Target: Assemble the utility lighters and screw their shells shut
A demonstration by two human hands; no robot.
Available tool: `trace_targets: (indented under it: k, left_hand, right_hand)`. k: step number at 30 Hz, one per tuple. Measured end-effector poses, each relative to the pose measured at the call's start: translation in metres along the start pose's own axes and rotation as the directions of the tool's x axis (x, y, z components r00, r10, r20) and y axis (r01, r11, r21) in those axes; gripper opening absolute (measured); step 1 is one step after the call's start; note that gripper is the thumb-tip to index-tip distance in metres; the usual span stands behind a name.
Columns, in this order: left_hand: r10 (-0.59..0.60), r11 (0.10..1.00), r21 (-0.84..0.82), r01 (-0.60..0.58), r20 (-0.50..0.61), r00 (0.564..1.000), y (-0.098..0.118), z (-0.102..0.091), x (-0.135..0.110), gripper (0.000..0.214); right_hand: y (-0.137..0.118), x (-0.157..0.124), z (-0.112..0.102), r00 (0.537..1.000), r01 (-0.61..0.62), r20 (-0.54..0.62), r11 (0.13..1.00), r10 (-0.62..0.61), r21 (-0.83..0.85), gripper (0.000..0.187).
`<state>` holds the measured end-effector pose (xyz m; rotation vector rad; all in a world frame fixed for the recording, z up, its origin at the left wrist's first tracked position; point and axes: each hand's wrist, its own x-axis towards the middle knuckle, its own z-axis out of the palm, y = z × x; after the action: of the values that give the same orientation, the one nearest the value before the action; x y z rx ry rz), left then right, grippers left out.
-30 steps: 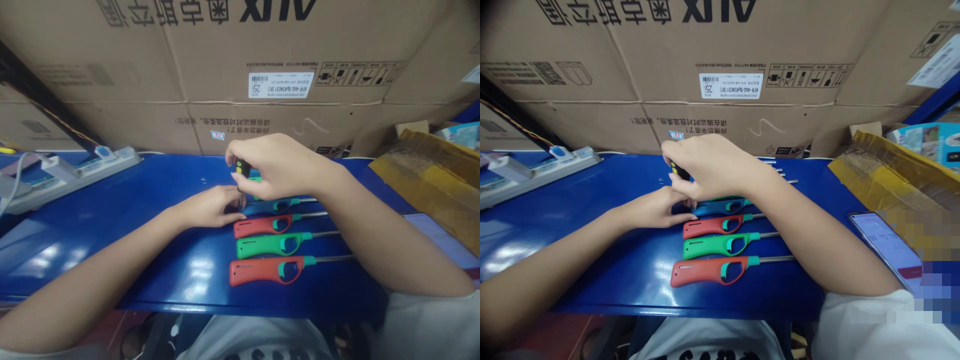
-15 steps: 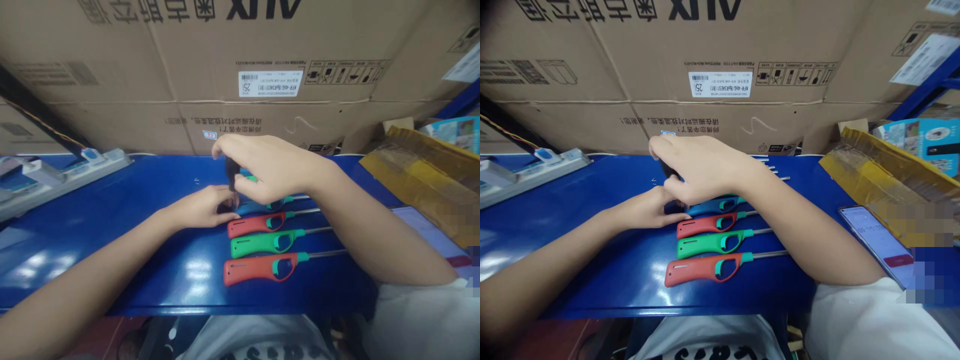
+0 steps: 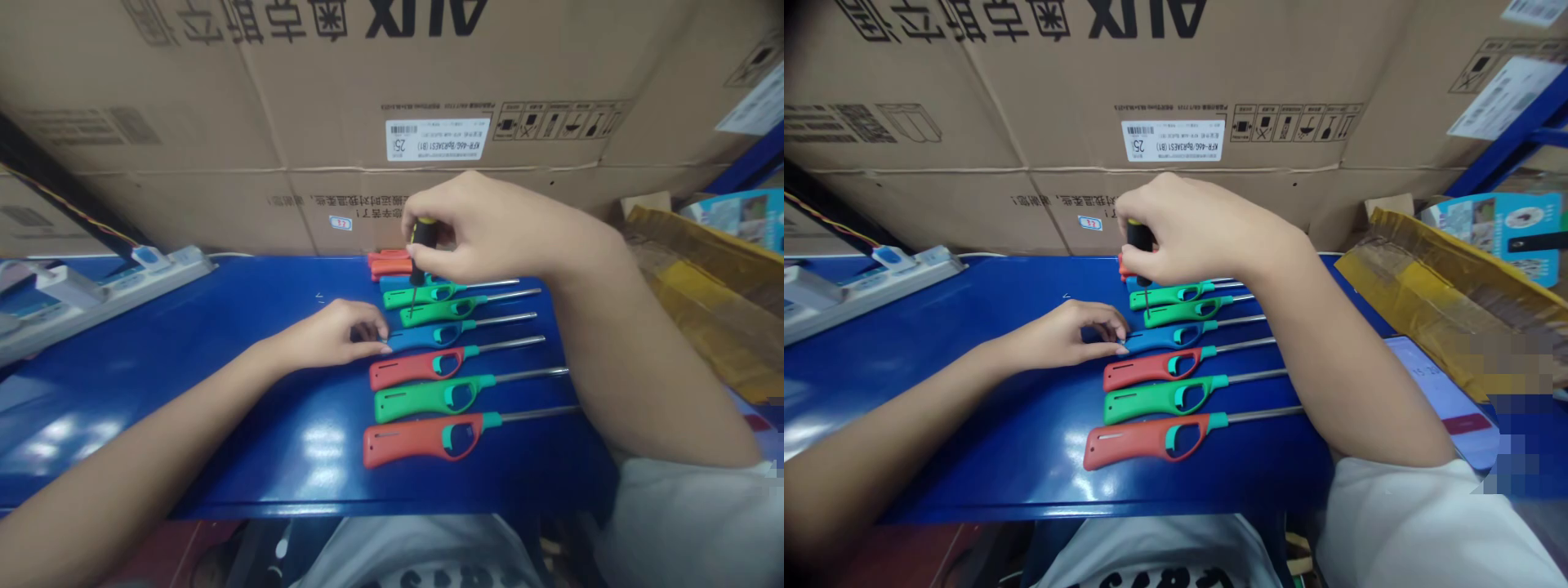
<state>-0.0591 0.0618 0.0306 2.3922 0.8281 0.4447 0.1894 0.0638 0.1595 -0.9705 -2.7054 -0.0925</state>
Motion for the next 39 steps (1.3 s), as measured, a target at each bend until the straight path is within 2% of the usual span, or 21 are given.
trace_targets:
  k: [4,7,9,13,16,20,22,27,29,33,36,39]
  left_hand:
    - [0.053,0.997,0.059,-0.054,0.016,0.998,0.002,-0.004,0.003,0.018]
    - [0.121,0.963,0.231,-0.137,0.080,0.989,0.009,-0.009,0.005,0.013]
    - [0.155,0.899,0.390,-0.201,0.146,0.977,0.014,-0.010,0.007,0.014]
    - [0.190,0.708,0.632,-0.315,0.260,0.947,0.020,-0.009,0.012,0.018]
    - [0.219,0.592,0.714,-0.374,0.304,0.927,0.018,-0.006,0.015,0.020]
    - [0.264,0.483,0.772,-0.414,0.323,0.909,0.014,-0.004,0.016,0.021]
    - [0.274,0.473,0.782,-0.406,0.308,0.911,0.013,-0.004,0.016,0.023]
    - [0.248,0.581,0.714,-0.392,0.303,0.920,0.017,-0.006,0.015,0.021]
    - [0.238,0.596,0.700,-0.393,0.313,0.919,0.018,-0.006,0.015,0.019]
    - [0.238,0.566,0.716,-0.409,0.333,0.912,0.015,-0.004,0.018,0.022]
    - [0.259,0.538,0.732,-0.418,0.328,0.909,0.011,-0.002,0.020,0.026]
    - [0.276,0.544,0.728,-0.418,0.316,0.908,0.010,-0.002,0.021,0.028]
  right_hand:
    - [0.007,-0.001,0.000,0.998,-0.064,0.003,0.996,0.065,-0.068,0.022]
    - [0.008,0.003,0.008,0.999,-0.048,0.015,0.996,0.049,-0.072,0.025]
    - [0.008,0.005,0.012,0.999,-0.035,0.025,0.997,0.037,-0.073,0.026]
    - [0.006,0.007,0.014,0.998,-0.045,0.042,0.995,0.048,-0.087,0.025]
    - [0.005,0.007,0.013,0.998,-0.048,0.038,0.994,0.052,-0.098,0.024]
    - [0.004,0.007,0.014,0.998,-0.043,0.032,0.993,0.047,-0.114,0.024]
    - [0.004,0.008,0.016,0.999,-0.034,0.029,0.993,0.037,-0.114,0.023]
    - [0.003,0.011,0.023,1.000,0.001,-0.009,0.993,-0.002,-0.116,0.027]
    - [0.002,0.011,0.025,1.000,0.026,-0.004,0.996,-0.027,-0.091,0.026]
    - [0.000,0.010,0.024,0.999,0.030,0.037,0.997,-0.027,-0.072,0.028]
    - [-0.002,0.011,0.024,0.999,0.006,0.038,0.996,-0.002,-0.093,0.030]
    - [-0.003,0.013,0.027,1.000,-0.013,0.019,0.999,0.014,-0.045,0.034]
